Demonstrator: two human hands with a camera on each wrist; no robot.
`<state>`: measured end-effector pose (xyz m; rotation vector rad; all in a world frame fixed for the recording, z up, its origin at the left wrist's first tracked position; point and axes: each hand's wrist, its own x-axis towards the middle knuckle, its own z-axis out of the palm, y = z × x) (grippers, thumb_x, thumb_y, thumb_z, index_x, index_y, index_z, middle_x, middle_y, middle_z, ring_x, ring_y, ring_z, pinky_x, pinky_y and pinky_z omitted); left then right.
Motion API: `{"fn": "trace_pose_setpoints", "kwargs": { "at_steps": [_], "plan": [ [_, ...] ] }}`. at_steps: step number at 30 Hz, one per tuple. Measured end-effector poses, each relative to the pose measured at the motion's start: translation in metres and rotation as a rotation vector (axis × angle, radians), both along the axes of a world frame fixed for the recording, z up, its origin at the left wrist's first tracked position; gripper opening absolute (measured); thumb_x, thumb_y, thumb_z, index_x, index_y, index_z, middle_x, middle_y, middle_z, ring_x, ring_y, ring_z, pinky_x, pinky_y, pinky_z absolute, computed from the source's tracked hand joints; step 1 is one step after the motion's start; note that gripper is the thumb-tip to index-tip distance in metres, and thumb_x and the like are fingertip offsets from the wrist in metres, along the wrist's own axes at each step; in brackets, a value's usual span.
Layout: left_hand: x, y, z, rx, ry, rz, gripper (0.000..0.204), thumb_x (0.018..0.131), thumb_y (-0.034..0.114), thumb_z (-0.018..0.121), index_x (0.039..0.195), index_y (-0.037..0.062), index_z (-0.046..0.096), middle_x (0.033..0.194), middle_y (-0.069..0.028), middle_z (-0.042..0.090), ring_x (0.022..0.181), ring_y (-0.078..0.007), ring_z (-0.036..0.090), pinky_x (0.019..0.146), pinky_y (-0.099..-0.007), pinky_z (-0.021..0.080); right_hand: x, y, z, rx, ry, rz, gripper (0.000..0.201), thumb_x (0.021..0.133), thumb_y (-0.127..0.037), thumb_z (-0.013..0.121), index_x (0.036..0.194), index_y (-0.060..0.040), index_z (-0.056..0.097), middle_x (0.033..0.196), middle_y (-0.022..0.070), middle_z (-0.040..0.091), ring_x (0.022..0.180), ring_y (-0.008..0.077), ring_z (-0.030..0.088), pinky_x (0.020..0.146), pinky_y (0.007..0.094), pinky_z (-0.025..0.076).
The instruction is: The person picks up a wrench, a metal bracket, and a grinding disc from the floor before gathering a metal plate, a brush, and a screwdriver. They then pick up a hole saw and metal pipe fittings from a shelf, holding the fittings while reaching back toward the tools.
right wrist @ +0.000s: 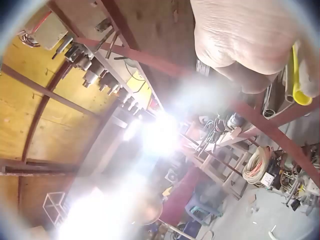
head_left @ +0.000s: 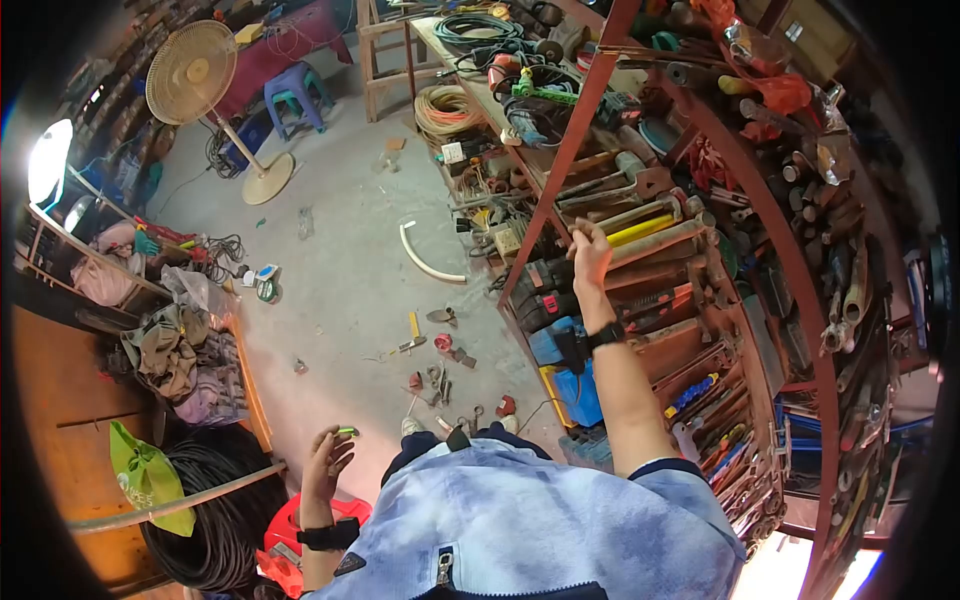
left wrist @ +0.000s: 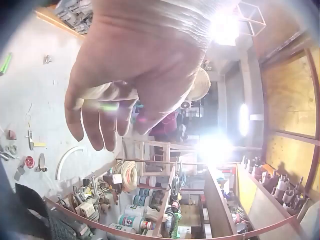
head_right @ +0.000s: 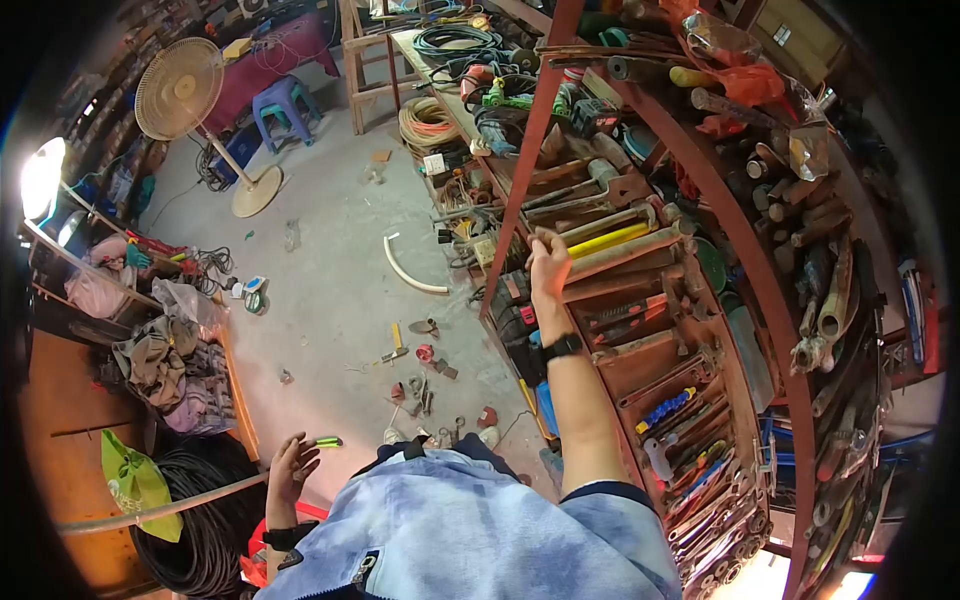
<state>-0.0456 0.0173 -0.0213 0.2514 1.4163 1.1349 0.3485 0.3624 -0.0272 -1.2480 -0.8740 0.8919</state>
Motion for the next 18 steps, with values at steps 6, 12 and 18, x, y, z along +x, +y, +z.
{"fn": "trace_pose_setpoints", "kwargs": {
  "at_steps": [6,12,18],
  "plan": [
    [-0.024,0.005,-0.029,0.005,-0.005,0.026,0.026,0.086,0.022,0.047,0.109,0.0087,0.048,0.097,-0.0074,0.058,0.089,-0.0170,0.057,0.074,-0.0282,0.045,-0.001,-0.089,-0.013,-0.131,-0.020,0.044,0.015,0.081,-0.007,0.050,0.092,0.0023,0.056,0.071,0.0067,0.060,0.043,0.0053,0.043,0.039,0.0193,0.034],
    [-0.060,-0.013,-0.080,-0.066,-0.038,0.150,0.022,0.085,0.023,0.049,0.101,0.0080,0.053,0.077,-0.0037,0.062,0.069,-0.0144,0.059,0.064,-0.0285,0.045,0.017,-0.172,-0.080,-0.222,-0.748,0.365,0.016,0.080,-0.012,0.051,0.088,-0.0007,0.059,0.071,0.0075,0.061,0.056,0.0141,0.055,0.051,0.0271,0.043],
    [-0.113,-0.036,-0.141,-0.238,-0.145,0.177,0.028,0.084,0.031,0.049,0.103,0.0110,0.052,0.071,-0.0012,0.057,0.069,-0.0137,0.056,0.062,-0.0270,0.045,0.046,-0.295,-0.118,-0.866,-1.117,0.633,0.024,0.071,-0.022,0.052,0.083,-0.0035,0.061,0.086,0.0178,0.060,0.083,0.0329,0.057,0.070,0.0378,0.045]
  ]
}}
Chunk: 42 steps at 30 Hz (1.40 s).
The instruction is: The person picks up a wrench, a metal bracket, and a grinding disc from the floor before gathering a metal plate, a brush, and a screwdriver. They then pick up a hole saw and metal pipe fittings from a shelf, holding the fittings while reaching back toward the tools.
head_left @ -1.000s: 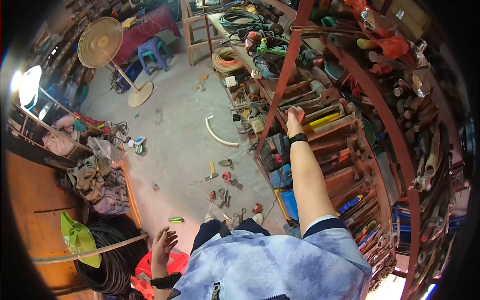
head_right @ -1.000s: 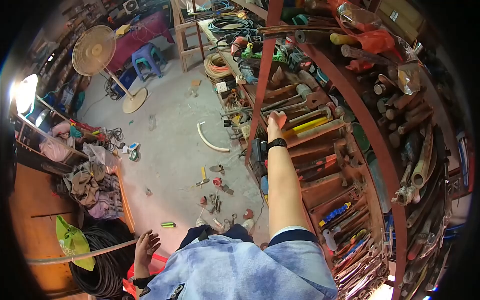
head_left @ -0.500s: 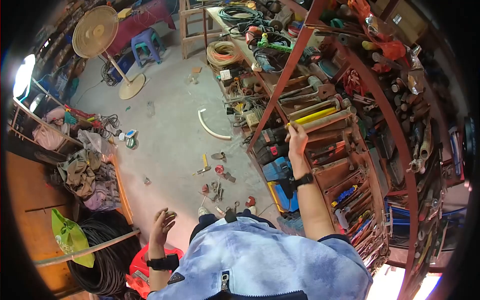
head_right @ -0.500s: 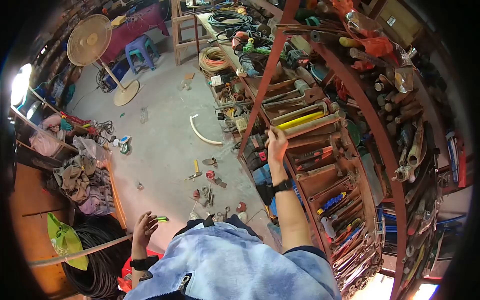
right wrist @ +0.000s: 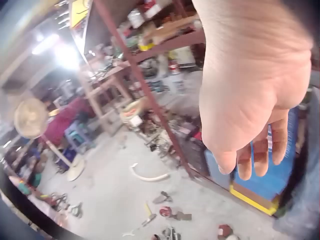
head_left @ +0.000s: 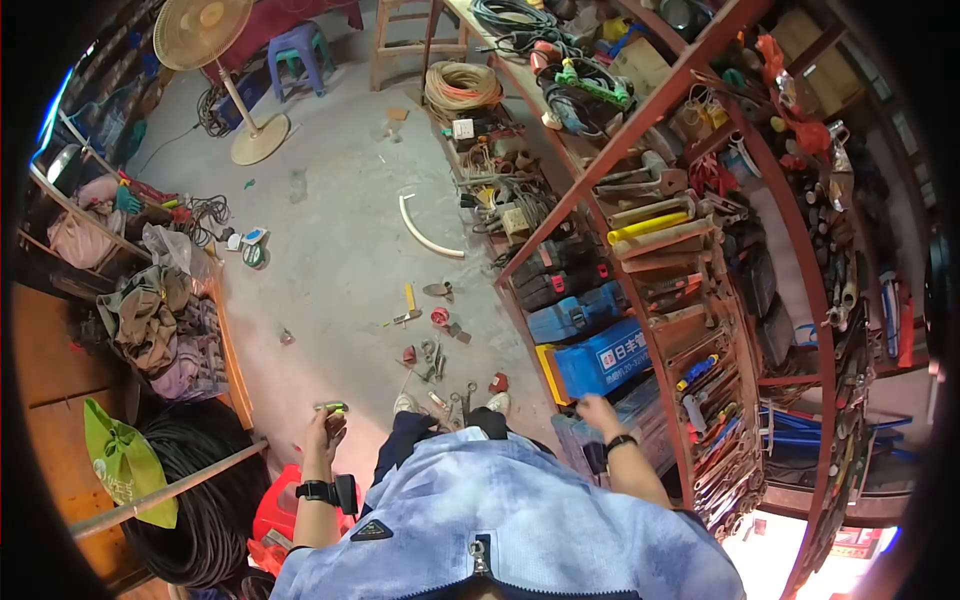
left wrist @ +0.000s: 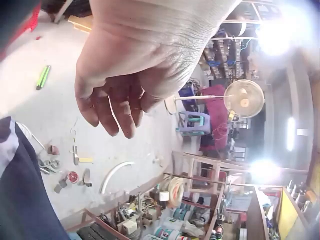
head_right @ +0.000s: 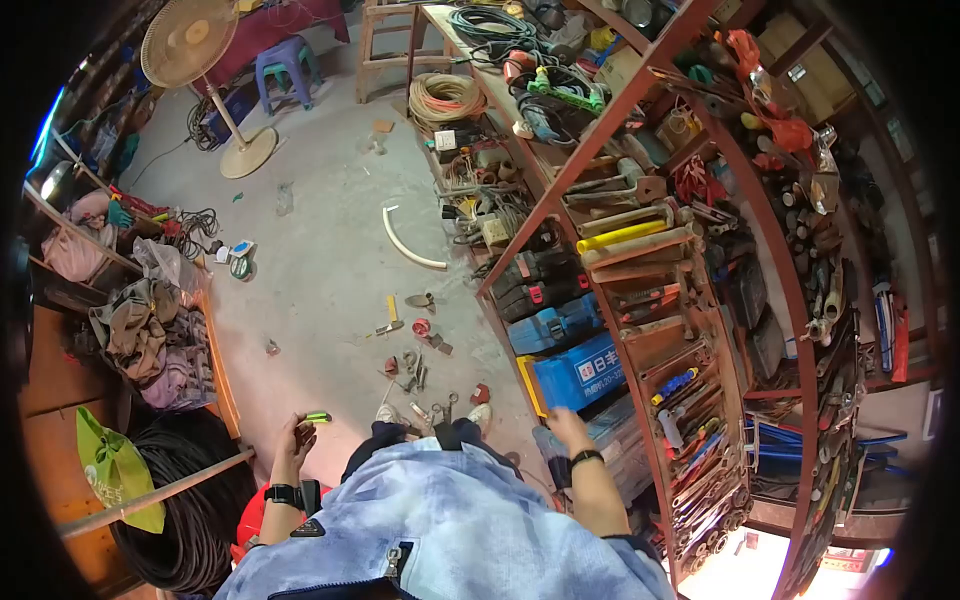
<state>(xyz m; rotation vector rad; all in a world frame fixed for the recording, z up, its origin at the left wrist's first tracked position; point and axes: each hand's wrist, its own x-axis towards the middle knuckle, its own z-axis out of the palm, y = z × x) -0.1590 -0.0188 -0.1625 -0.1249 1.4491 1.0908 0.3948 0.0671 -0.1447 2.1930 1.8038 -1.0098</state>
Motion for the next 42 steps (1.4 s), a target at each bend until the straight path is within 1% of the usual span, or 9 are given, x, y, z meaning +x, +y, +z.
{"fn": "trace_pose_setpoints", "kwargs": {
  "at_steps": [4,9,12,15,24,29,34,37,42],
  "plan": [
    [-0.045,-0.009,-0.034,-0.039,0.063,-0.045,0.024,0.083,0.028,0.048,0.099,0.0097,0.052,0.077,-0.0023,0.059,0.066,-0.0116,0.056,0.056,-0.0240,0.045,0.004,-0.098,-0.007,-0.242,0.100,-0.538,0.015,0.072,-0.015,0.056,0.072,-0.0006,0.060,0.062,0.0074,0.057,0.048,0.0119,0.053,0.042,0.0268,0.042],
    [-0.080,-0.009,-0.057,-0.175,0.145,-0.127,0.027,0.083,0.025,0.050,0.104,0.0084,0.050,0.077,-0.0033,0.059,0.062,-0.0106,0.056,0.052,-0.0214,0.044,-0.009,-0.185,-0.015,-0.195,0.205,-0.576,0.016,0.073,-0.015,0.055,0.077,-0.0008,0.062,0.062,0.0065,0.058,0.049,0.0109,0.052,0.041,0.0241,0.040],
    [-0.091,-0.011,-0.062,-0.212,0.209,-0.201,0.028,0.083,0.025,0.050,0.105,0.0079,0.050,0.078,-0.0034,0.059,0.061,-0.0102,0.055,0.051,-0.0213,0.044,-0.046,-0.207,0.028,-0.134,0.272,-0.844,0.010,0.075,-0.009,0.053,0.072,-0.0029,0.060,0.060,0.0034,0.055,0.048,0.0082,0.049,0.040,0.0212,0.038],
    [-0.103,0.003,-0.066,-0.186,0.242,-0.305,0.029,0.083,0.026,0.050,0.107,0.0093,0.048,0.081,-0.0038,0.059,0.065,-0.0101,0.056,0.053,-0.0225,0.043,-0.039,-0.258,0.008,-0.168,0.246,-0.938,0.010,0.076,-0.009,0.052,0.071,-0.0032,0.059,0.058,0.0023,0.054,0.045,0.0083,0.047,0.038,0.0209,0.036],
    [-0.096,-0.032,-0.031,-0.075,0.302,-0.395,0.029,0.087,0.024,0.046,0.113,0.0119,0.046,0.098,-0.0040,0.059,0.081,-0.0121,0.057,0.064,-0.0243,0.045,-0.026,-0.341,-0.019,-0.149,0.339,-1.048,0.013,0.077,-0.012,0.052,0.075,-0.0006,0.058,0.061,0.0034,0.055,0.047,0.0091,0.050,0.039,0.0218,0.039],
    [-0.068,-0.091,-0.018,-0.156,0.377,-0.394,0.032,0.086,0.029,0.045,0.113,0.0105,0.048,0.093,-0.0044,0.061,0.082,-0.0131,0.057,0.065,-0.0248,0.044,-0.002,-0.398,-0.045,-0.100,0.342,-1.021,0.020,0.075,-0.015,0.055,0.090,-0.0026,0.061,0.066,0.0070,0.061,0.051,0.0125,0.055,0.044,0.0244,0.042],
    [-0.039,-0.162,-0.015,-0.212,0.318,-0.323,0.045,0.087,0.045,0.036,0.110,0.0103,0.051,0.084,-0.0057,0.061,0.082,-0.0175,0.057,0.070,-0.0285,0.043,0.028,-0.502,-0.070,-0.288,0.337,-1.010,0.017,0.075,-0.021,0.054,0.081,-0.0055,0.060,0.064,0.0050,0.057,0.050,0.0134,0.053,0.041,0.0253,0.041],
    [-0.025,-0.198,-0.017,-0.192,0.316,-0.307,0.042,0.087,0.044,0.036,0.108,0.0108,0.053,0.084,-0.0040,0.062,0.082,-0.0163,0.057,0.070,-0.0299,0.041,0.063,-0.550,-0.104,-0.642,0.692,-1.469,0.017,0.075,-0.020,0.050,0.078,-0.0046,0.058,0.062,0.0064,0.057,0.044,0.0153,0.052,0.037,0.0257,0.041],
    [0.005,-0.229,-0.010,-0.223,0.363,-0.173,0.027,0.084,0.022,0.047,0.109,0.0129,0.051,0.090,-0.0047,0.062,0.078,-0.0163,0.059,0.064,-0.0279,0.043,0.102,-0.541,-0.110,-0.376,0.586,-1.212,0.014,0.074,-0.017,0.050,0.075,-0.0050,0.057,0.060,0.0066,0.056,0.043,0.0147,0.050,0.035,0.0257,0.040]
  ]
}}
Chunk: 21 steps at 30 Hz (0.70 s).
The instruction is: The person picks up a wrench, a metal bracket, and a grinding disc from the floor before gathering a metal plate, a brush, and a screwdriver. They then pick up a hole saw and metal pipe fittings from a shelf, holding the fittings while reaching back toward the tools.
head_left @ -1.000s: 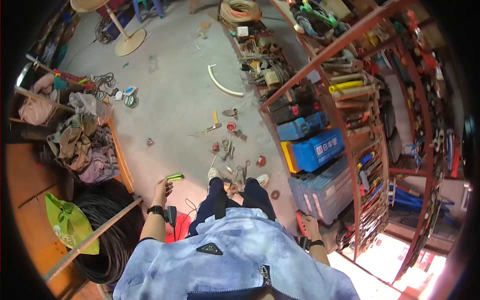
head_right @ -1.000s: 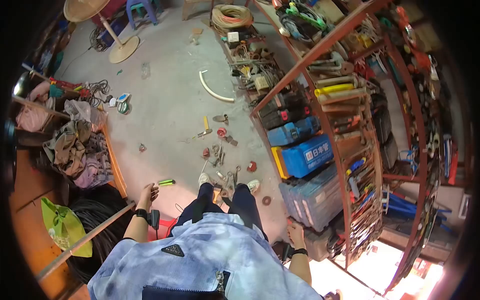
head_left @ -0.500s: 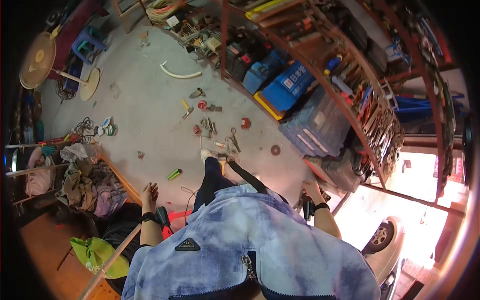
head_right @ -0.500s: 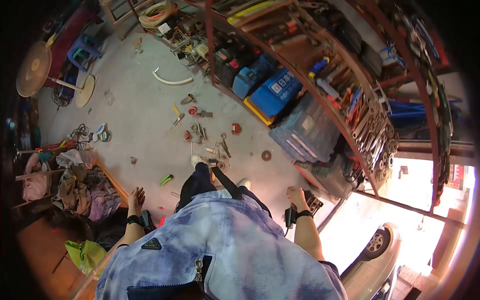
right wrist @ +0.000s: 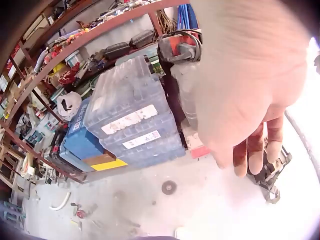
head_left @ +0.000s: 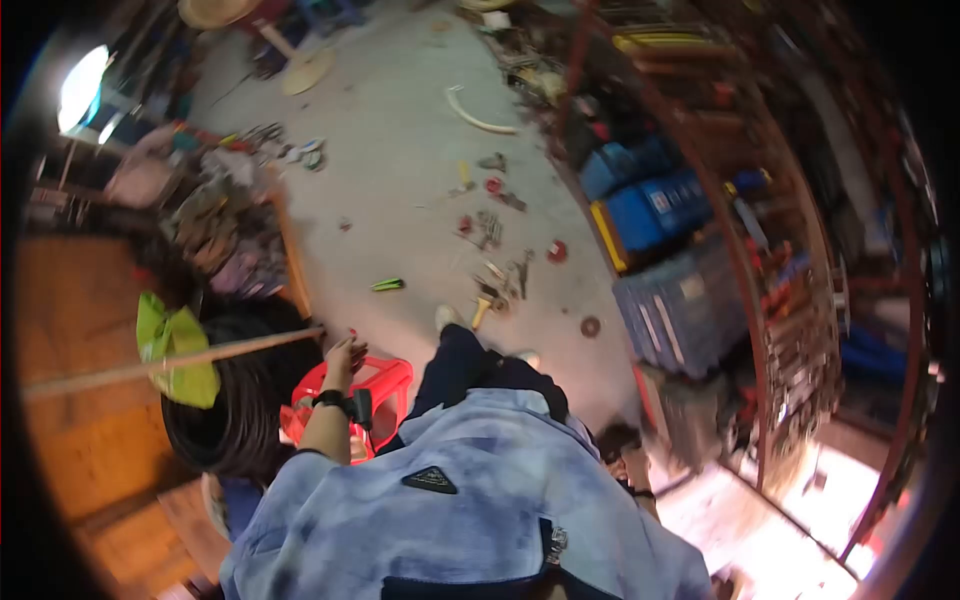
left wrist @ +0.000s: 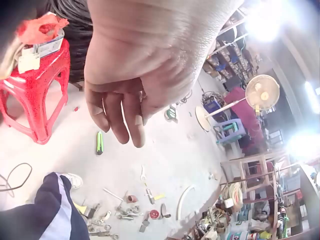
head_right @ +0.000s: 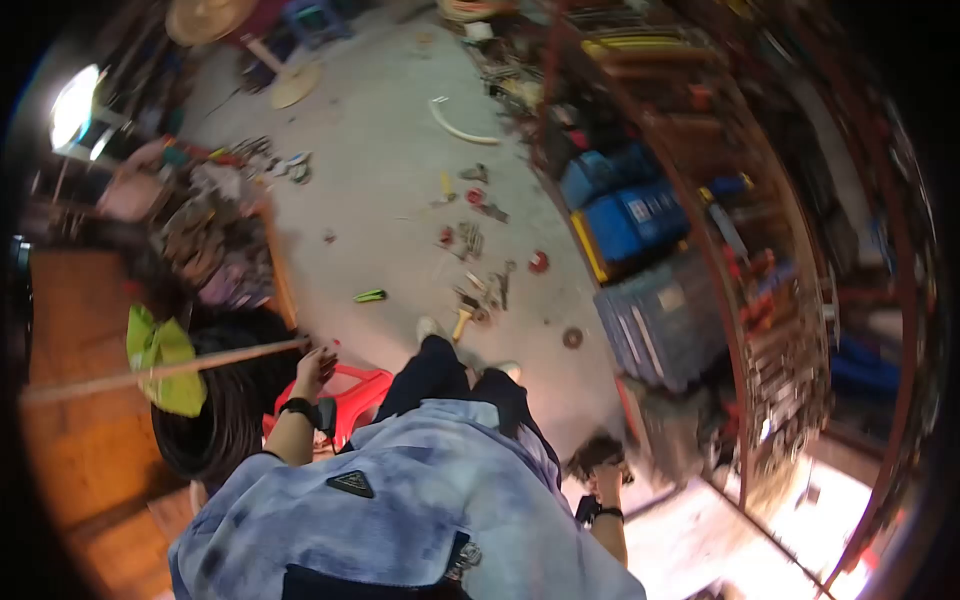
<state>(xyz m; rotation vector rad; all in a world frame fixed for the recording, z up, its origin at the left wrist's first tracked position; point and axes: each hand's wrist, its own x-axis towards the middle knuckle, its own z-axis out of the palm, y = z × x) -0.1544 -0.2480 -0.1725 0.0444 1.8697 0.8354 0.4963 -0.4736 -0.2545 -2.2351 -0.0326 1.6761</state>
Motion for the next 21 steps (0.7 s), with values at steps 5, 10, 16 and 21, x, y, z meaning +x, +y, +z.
{"fn": "trace_pose_setpoints", "kwargs": {
  "at_steps": [5,10,16,21],
  "plan": [
    [0.009,-0.001,0.014,0.088,-0.025,0.052,0.032,0.083,0.019,0.050,0.114,0.0100,0.046,0.094,-0.0063,0.061,0.081,-0.0166,0.059,0.067,-0.0299,0.044,0.019,0.065,0.006,-0.135,-0.045,0.039,0.003,0.070,-0.004,0.050,0.069,-0.0044,0.053,0.055,0.0060,0.051,0.039,0.0123,0.046,0.030,0.0230,0.035],
    [-0.001,-0.022,0.017,0.146,0.000,0.144,0.031,0.083,0.029,0.051,0.106,0.0081,0.052,0.079,-0.0048,0.062,0.077,-0.0151,0.059,0.066,-0.0295,0.044,-0.007,0.130,0.012,0.196,-0.067,0.276,0.008,0.072,-0.005,0.050,0.076,-0.0010,0.056,0.057,0.0061,0.053,0.041,0.0122,0.049,0.033,0.0242,0.038],
    [-0.029,-0.078,-0.013,0.146,-0.095,0.310,0.030,0.084,0.033,0.047,0.100,0.0077,0.052,0.072,-0.0018,0.059,0.066,-0.0132,0.056,0.059,-0.0267,0.042,-0.044,0.215,0.051,0.274,-0.189,0.609,0.013,0.075,-0.009,0.051,0.079,0.0009,0.058,0.063,0.0072,0.057,0.048,0.0128,0.053,0.040,0.0247,0.042],
    [-0.043,-0.097,-0.030,0.100,-0.058,0.436,0.024,0.079,0.018,0.054,0.101,0.0078,0.052,0.075,-0.0031,0.059,0.064,-0.0139,0.056,0.055,-0.0267,0.043,-0.064,0.238,0.072,0.287,-0.179,0.607,0.015,0.074,-0.009,0.051,0.082,0.0009,0.059,0.063,0.0064,0.057,0.048,0.0120,0.052,0.041,0.0245,0.041]
  ]
}}
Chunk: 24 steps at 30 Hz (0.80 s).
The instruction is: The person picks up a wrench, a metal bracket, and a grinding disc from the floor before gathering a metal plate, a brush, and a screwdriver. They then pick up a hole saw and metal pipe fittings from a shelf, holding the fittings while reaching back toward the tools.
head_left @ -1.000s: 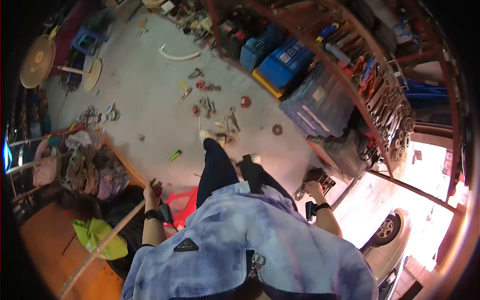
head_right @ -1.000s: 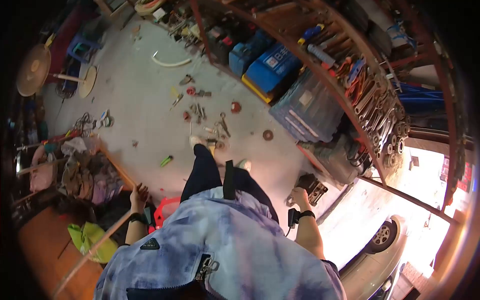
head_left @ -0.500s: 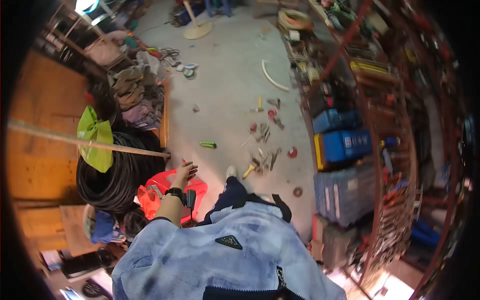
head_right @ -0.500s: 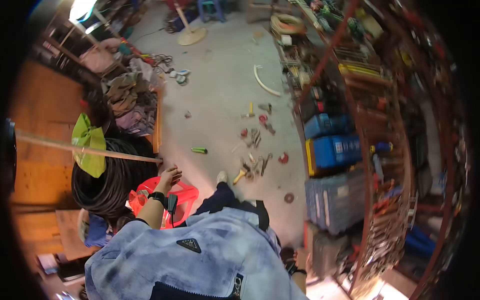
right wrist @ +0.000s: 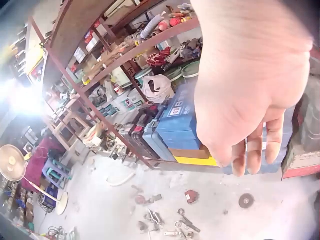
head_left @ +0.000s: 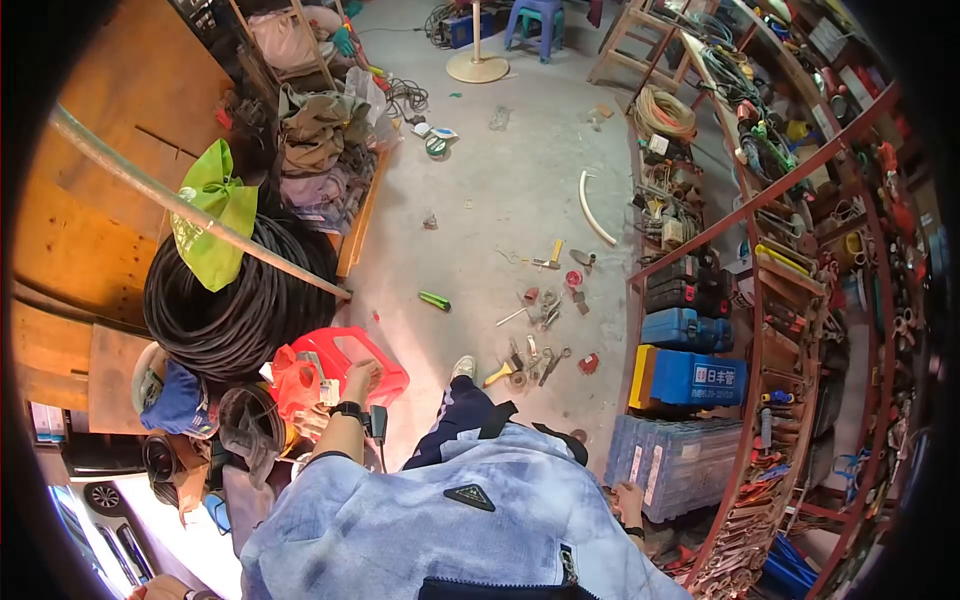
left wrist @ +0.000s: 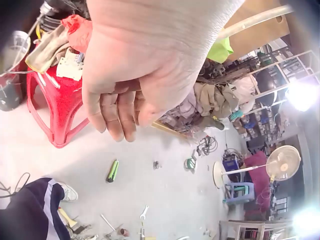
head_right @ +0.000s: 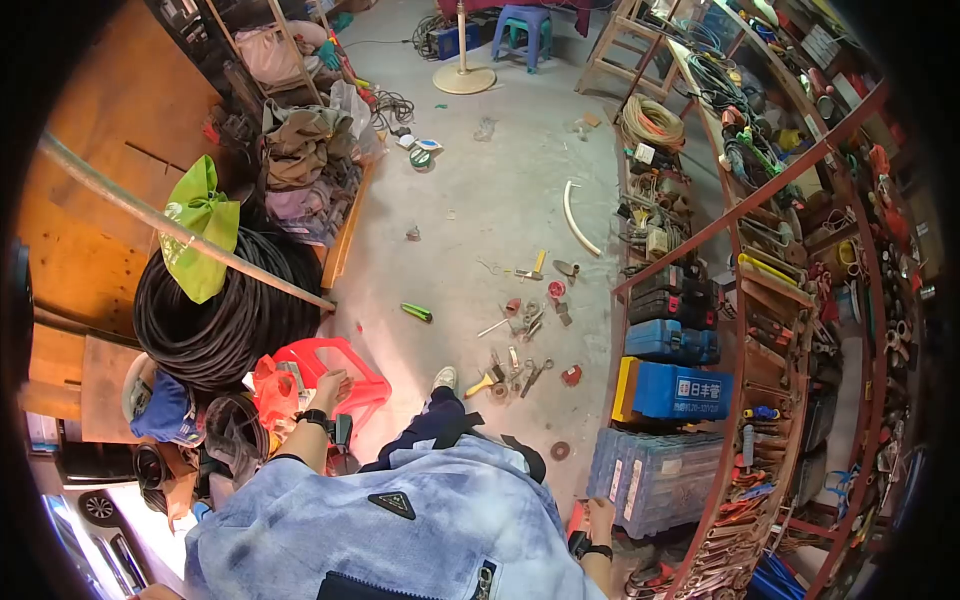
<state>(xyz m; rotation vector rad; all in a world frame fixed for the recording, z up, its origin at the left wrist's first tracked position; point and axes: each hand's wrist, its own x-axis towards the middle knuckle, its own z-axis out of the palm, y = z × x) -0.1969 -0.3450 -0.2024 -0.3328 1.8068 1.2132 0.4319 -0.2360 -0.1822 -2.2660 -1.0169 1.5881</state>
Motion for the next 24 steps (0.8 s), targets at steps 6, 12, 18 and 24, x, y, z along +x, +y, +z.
{"fn": "trace_pose_setpoints", "kwargs": {
  "at_steps": [6,12,18,24],
  "plan": [
    [-0.022,0.002,-0.020,0.000,-0.084,-0.061,0.025,0.080,0.018,0.054,0.103,0.0084,0.050,0.079,-0.0033,0.058,0.068,-0.0137,0.056,0.058,-0.0290,0.045,-0.004,-0.015,-0.015,-0.042,-0.008,-0.001,0.017,0.074,-0.009,0.051,0.086,-0.0010,0.060,0.065,0.0048,0.057,0.050,0.0107,0.051,0.043,0.0230,0.040],
    [-0.039,0.035,-0.014,-0.018,-0.101,-0.215,0.031,0.084,0.024,0.050,0.111,0.0098,0.044,0.089,-0.0041,0.057,0.080,-0.0145,0.055,0.067,-0.0280,0.044,-0.046,-0.045,0.046,-0.074,-0.118,-0.055,0.015,0.075,-0.009,0.052,0.084,-0.0019,0.061,0.066,0.0034,0.057,0.050,0.0097,0.051,0.042,0.0207,0.039],
    [-0.057,0.078,-0.035,-0.010,-0.159,-0.303,0.029,0.083,0.022,0.051,0.109,0.0080,0.046,0.085,-0.0045,0.058,0.072,-0.0127,0.056,0.055,-0.0224,0.044,-0.079,-0.082,0.092,-0.036,-0.272,0.083,0.015,0.077,-0.011,0.052,0.084,-0.0010,0.061,0.065,0.0047,0.057,0.048,0.0100,0.050,0.040,0.0230,0.040],
    [-0.050,0.107,-0.034,-0.038,-0.166,-0.358,0.031,0.082,0.023,0.054,0.109,0.0104,0.049,0.087,-0.0038,0.061,0.071,-0.0120,0.058,0.055,-0.0222,0.046,-0.092,-0.107,0.100,-0.142,-0.310,0.074,0.016,0.076,-0.014,0.053,0.084,-0.0029,0.061,0.067,0.0041,0.059,0.052,0.0107,0.055,0.042,0.0224,0.043]
  ]
}}
